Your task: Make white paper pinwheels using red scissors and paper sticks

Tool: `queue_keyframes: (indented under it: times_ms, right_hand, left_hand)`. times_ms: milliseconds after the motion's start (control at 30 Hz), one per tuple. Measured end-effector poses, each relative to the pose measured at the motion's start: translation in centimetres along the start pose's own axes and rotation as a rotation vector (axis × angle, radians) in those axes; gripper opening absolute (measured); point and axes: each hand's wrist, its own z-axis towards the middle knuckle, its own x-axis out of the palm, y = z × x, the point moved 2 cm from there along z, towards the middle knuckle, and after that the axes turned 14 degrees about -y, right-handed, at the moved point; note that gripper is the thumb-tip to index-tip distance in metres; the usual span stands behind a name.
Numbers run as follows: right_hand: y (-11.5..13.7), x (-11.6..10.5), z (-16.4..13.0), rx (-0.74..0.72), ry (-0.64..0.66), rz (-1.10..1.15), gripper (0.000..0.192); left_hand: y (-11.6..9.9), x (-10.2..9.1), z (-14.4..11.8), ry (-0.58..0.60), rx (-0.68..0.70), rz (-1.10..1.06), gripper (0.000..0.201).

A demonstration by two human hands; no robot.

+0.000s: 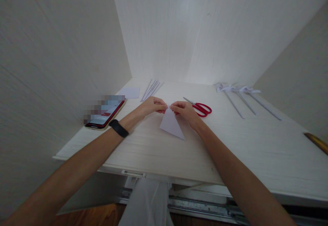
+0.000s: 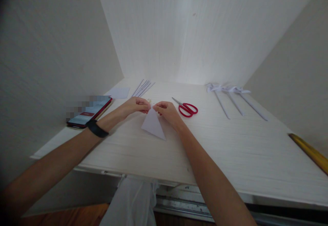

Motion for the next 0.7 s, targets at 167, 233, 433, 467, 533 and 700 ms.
queue_keyframes:
  times_ms: [167,233,433,467,533,700]
  right_hand:
    - [0.04,0.04,-0.01,-0.033,-0.014,-0.031,0.017]
    - [0.11,0.03,-0.05,-0.048,-0.025,-0.058,0.016]
    - [0.27,0.12,-0.28,-0.021,-0.007,-0.042,0.018]
    - [0.30,0.12,-0.32,-0.018,-0.005,-0.040,0.019]
    - [0.33,0.12,-0.38,-0.021,0.000,-0.038,0.019]
    - [0.20,0.12,-0.29,-0.054,-0.001,-0.056,0.016]
  left_hand:
    - [0.42,0.29,0.19,0.012,-0.048,0.011,0.003]
    - [0.44,0.42,0.19,0.011,-0.046,0.015,0.002]
    - [0.18,0.58,-0.06,0.014,-0.022,0.033,0.003]
    - [0.17,0.59,-0.09,0.013,-0.021,0.035,0.003]
    - [0.18,0.60,-0.12,0.015,-0.021,0.038,0.003]
    - [0.44,0.61,-0.03,0.035,-0.032,0.040,0.002]
